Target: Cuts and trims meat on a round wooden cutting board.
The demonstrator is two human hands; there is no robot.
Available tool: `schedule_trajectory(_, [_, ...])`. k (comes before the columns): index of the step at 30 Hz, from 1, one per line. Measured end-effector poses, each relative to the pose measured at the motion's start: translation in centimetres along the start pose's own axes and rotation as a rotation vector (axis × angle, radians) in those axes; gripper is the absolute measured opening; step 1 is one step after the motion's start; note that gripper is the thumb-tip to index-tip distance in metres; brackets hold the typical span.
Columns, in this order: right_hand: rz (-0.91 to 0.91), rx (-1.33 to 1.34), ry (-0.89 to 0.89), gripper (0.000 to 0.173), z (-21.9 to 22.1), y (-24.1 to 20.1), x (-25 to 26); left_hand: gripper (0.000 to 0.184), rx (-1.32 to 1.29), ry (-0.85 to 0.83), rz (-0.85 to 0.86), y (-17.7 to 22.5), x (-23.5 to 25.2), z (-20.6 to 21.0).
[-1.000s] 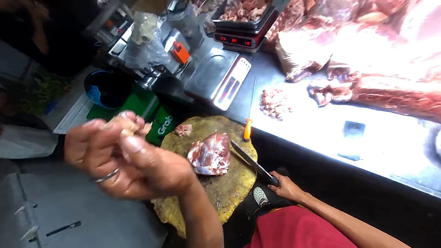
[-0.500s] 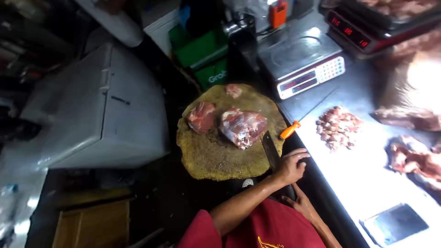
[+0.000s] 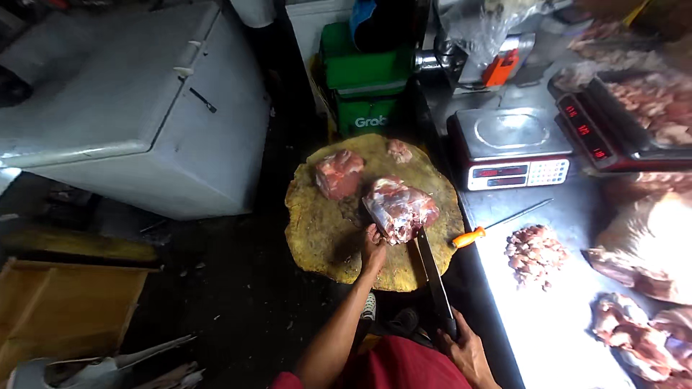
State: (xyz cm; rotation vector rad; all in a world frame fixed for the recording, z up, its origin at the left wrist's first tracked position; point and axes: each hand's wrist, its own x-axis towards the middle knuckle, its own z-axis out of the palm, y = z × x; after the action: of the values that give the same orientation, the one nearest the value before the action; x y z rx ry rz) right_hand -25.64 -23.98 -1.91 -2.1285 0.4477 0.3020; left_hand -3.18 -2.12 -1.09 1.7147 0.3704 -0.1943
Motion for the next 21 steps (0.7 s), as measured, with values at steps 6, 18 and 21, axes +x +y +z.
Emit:
schedule_trajectory(6, [-0.256,0.07,0.024,0.058,-1.2,-5.3,-0.5,0.052,-0.064,-0.034,-0.003,-1.2,0.5,-0.3])
schedule_trajectory(18, [-1.404,0.868,-0.06,0.032,-16.9,-36.2,-1.5,0.048,-0.01,0.085,-0.084,0.3,-0.4,-2.5])
schedule_trajectory(21, [-1.381,0.698,0.083,0.014,-21.7,-39.2,-2.0,0.046,0.023,0.106,-0.083,0.8,-0.3,-2.9])
